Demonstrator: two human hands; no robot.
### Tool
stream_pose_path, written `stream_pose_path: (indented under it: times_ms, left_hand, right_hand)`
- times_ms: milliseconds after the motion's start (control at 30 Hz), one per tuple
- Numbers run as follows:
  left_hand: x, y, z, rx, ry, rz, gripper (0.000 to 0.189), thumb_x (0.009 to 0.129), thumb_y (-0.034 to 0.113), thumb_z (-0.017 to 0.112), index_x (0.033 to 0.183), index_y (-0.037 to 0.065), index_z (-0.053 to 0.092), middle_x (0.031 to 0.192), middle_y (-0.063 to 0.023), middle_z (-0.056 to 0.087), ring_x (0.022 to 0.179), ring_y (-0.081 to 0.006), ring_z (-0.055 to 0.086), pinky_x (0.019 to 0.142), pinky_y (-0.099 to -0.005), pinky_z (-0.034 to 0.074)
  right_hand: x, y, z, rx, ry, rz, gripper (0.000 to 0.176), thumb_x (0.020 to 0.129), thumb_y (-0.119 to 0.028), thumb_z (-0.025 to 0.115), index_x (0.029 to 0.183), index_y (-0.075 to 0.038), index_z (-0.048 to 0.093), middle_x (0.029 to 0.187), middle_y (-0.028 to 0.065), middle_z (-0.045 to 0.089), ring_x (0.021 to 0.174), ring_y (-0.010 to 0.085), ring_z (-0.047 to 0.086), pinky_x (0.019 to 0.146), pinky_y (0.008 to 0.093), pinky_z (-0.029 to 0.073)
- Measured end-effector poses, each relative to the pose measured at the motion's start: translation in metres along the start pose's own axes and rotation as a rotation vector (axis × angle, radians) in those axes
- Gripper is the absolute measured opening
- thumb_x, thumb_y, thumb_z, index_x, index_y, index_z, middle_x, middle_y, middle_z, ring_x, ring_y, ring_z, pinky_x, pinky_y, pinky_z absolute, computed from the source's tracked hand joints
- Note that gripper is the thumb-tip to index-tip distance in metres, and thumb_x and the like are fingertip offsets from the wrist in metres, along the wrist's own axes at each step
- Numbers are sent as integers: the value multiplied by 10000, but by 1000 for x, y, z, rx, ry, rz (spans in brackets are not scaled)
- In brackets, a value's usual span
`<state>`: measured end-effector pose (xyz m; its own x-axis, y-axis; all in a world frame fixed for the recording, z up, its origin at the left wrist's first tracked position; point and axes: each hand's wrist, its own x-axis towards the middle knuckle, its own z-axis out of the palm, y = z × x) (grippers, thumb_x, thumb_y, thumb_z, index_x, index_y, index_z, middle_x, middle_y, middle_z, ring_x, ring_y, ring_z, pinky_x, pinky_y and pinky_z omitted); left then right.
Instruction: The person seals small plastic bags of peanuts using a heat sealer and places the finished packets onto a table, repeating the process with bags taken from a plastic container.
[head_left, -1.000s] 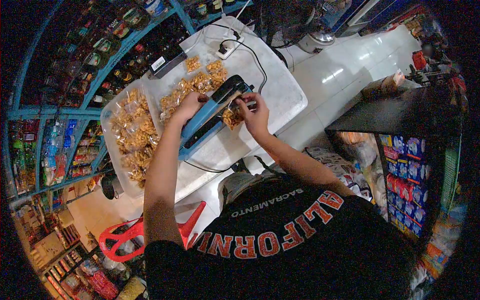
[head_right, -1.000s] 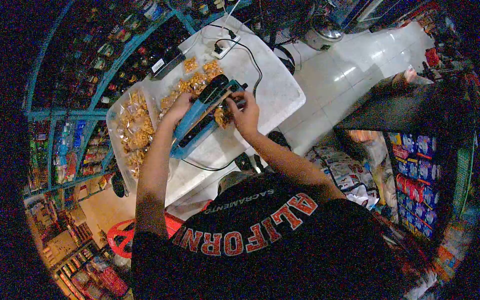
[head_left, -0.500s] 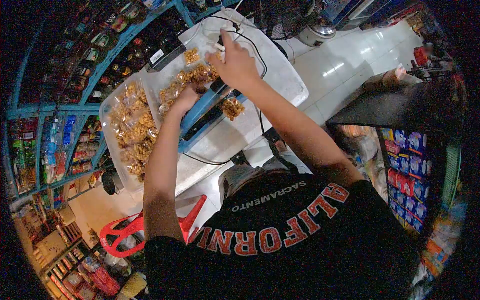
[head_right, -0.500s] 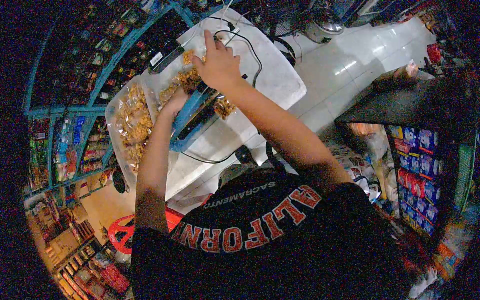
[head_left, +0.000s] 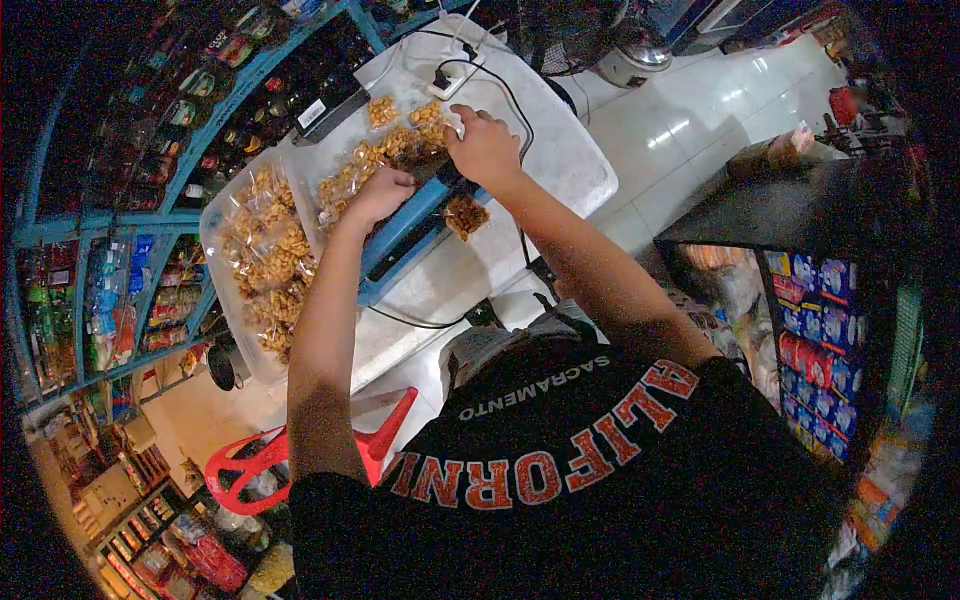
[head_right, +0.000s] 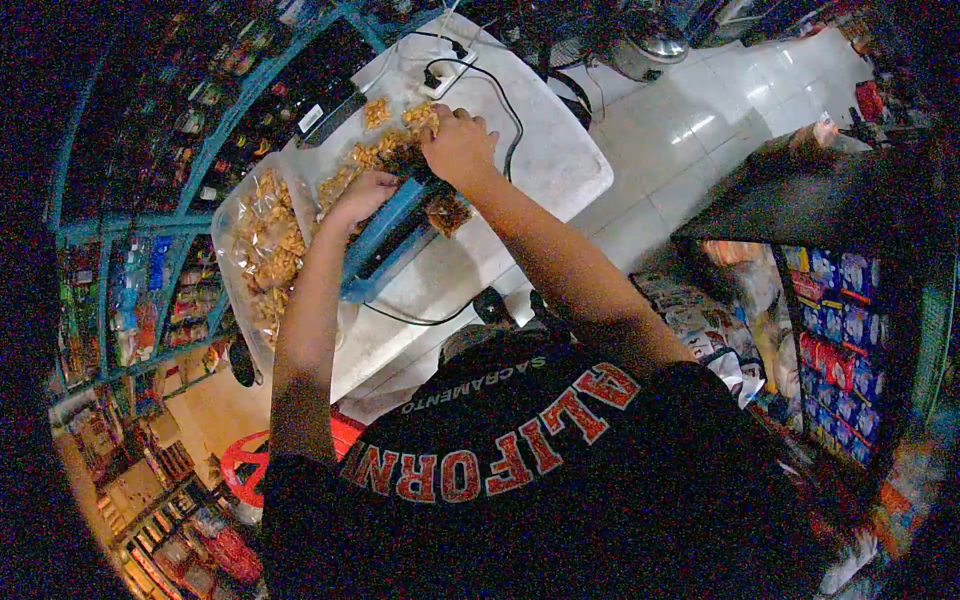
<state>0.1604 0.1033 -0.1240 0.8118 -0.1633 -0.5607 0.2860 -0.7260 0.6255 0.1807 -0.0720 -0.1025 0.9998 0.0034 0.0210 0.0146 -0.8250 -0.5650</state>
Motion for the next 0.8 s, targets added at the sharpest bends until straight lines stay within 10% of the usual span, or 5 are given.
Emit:
stream_pose_path:
  times_ms: [733,800]
  left_hand:
    - [1,-12,6,-153,11,30,211,707,164,571,866,29,601,761,-75,612,674,-153,561,642,-269,424]
    - [-21,19,7,167,355,87,236,741,263,562,891,85,602,799,-101,618,717,-206,588,651,-297,437]
  right_hand:
    - [3,7,8,-56,-112,87,317,764,-331,447,1054,-221,514,935,115,568,918,327,520,777,519,376]
    - [4,6,6,-49,-131,129,360,758,-396,439,1059,-215,517,961,127,565,935,331,517,802,490,381]
